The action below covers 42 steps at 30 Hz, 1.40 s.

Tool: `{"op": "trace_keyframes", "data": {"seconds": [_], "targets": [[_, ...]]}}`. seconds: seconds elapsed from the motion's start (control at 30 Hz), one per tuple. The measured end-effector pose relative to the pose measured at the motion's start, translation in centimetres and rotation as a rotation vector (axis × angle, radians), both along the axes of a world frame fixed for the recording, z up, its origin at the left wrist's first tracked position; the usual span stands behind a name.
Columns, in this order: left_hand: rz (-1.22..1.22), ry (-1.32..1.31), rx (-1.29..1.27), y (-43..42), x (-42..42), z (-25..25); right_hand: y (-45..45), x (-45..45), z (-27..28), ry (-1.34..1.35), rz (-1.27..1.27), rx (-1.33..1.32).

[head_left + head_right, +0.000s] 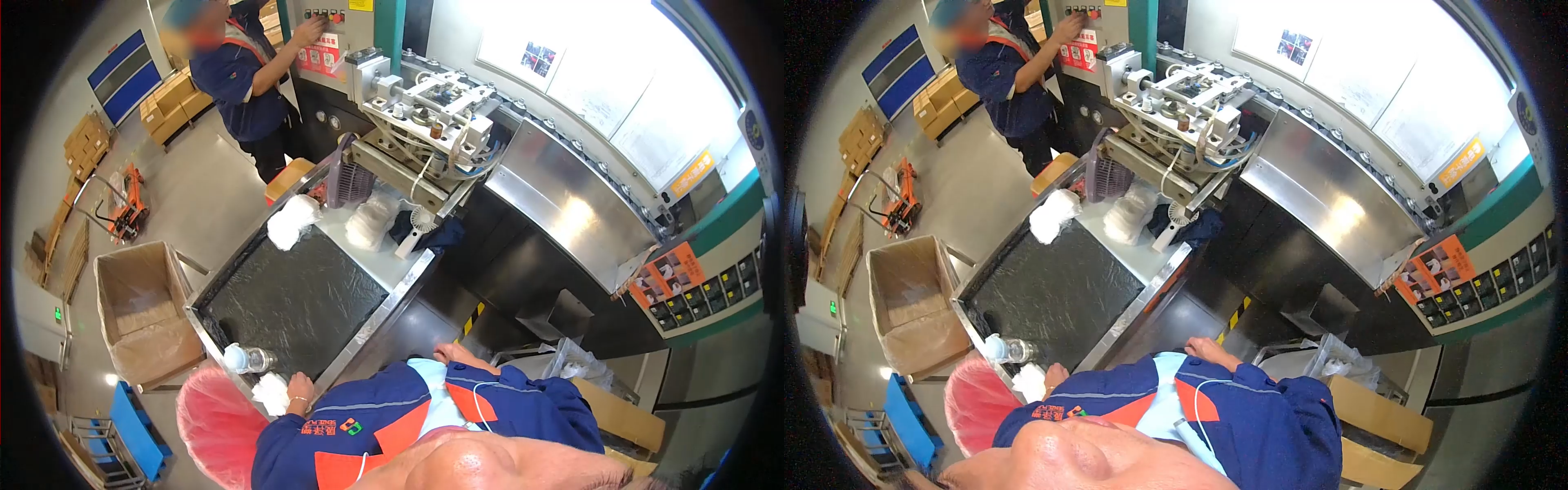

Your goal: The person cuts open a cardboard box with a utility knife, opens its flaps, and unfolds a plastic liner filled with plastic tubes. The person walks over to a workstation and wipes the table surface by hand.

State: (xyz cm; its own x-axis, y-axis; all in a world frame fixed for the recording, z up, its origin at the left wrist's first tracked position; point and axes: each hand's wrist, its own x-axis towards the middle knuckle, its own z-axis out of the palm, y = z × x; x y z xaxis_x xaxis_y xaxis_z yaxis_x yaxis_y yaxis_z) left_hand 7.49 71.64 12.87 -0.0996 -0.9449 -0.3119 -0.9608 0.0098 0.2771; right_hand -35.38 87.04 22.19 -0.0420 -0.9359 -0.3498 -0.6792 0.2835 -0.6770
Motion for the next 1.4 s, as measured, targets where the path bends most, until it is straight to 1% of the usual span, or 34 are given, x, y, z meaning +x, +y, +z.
{"op": "trace_keyframes", "data": {"seconds": [0.03,0.07,0.13,0.2,0.23,0.33,0.37,0.47,0.5,0.57,0.6,0.93,1.23,1.3,1.37,1.4], "targets": [[-0.015,0.101,-0.081,0.7,0.8,-0.6,0.6,-0.1,0.2,-0.035,-0.019,0.006],[0.037,0.142,-0.117,1.3,1.5,-1.1,1.4,-0.1,0.2,-0.072,-0.04,0.013],[0.136,0.218,-0.191,1.9,3.1,-3.5,3.6,-0.7,-1.7,-0.037,-0.041,0.005],[0.309,0.166,-0.237,2.0,3.5,-4.7,6.3,-0.6,-4.0,0.064,-0.082,0.063],[0.393,0.138,-0.258,2.2,3.6,-4.8,7.3,-0.2,-4.4,0.075,-0.105,0.097],[0.481,0.136,-0.334,1.8,2.5,-5.4,8.8,0.1,-5.0,0.084,-0.134,0.181],[0.502,0.089,-0.358,1.8,1.8,-5.7,9.1,0.4,-5.0,0.076,-0.135,0.205],[0.548,0.04,-0.319,1.7,0.9,-5.7,10.4,0.9,-5.3,0.078,-0.15,0.271],[0.518,0.065,-0.32,1.8,1.1,-6.0,10.7,0.9,-5.1,0.084,-0.15,0.294],[0.393,-0.052,-0.523,2.8,1.4,-6.3,11.4,1.2,-5.0,0.088,-0.149,0.335],[0.366,-0.069,-0.552,2.6,1.8,-6.2,11.7,1.3,-5.0,0.091,-0.149,0.351],[0.362,-0.016,-0.424,1.0,1.5,-6.7,14.2,1.7,-4.8,0.093,-0.182,0.467],[0.337,-0.04,-0.402,1.2,1.6,-6.5,16.8,2.0,-5.6,0.056,-0.15,0.552],[0.311,-0.051,-0.402,1.0,1.7,-6.5,17.7,1.4,-5.7,0.065,-0.053,0.543],[0.269,-0.056,-0.407,0.3,2.3,-6.2,18.3,0.2,-6.3,0.112,0.247,0.478],[0.243,-0.055,-0.411,-0.3,2.7,-6.0,18.3,-0.6,-5.3,0.156,0.267,0.349]]}}
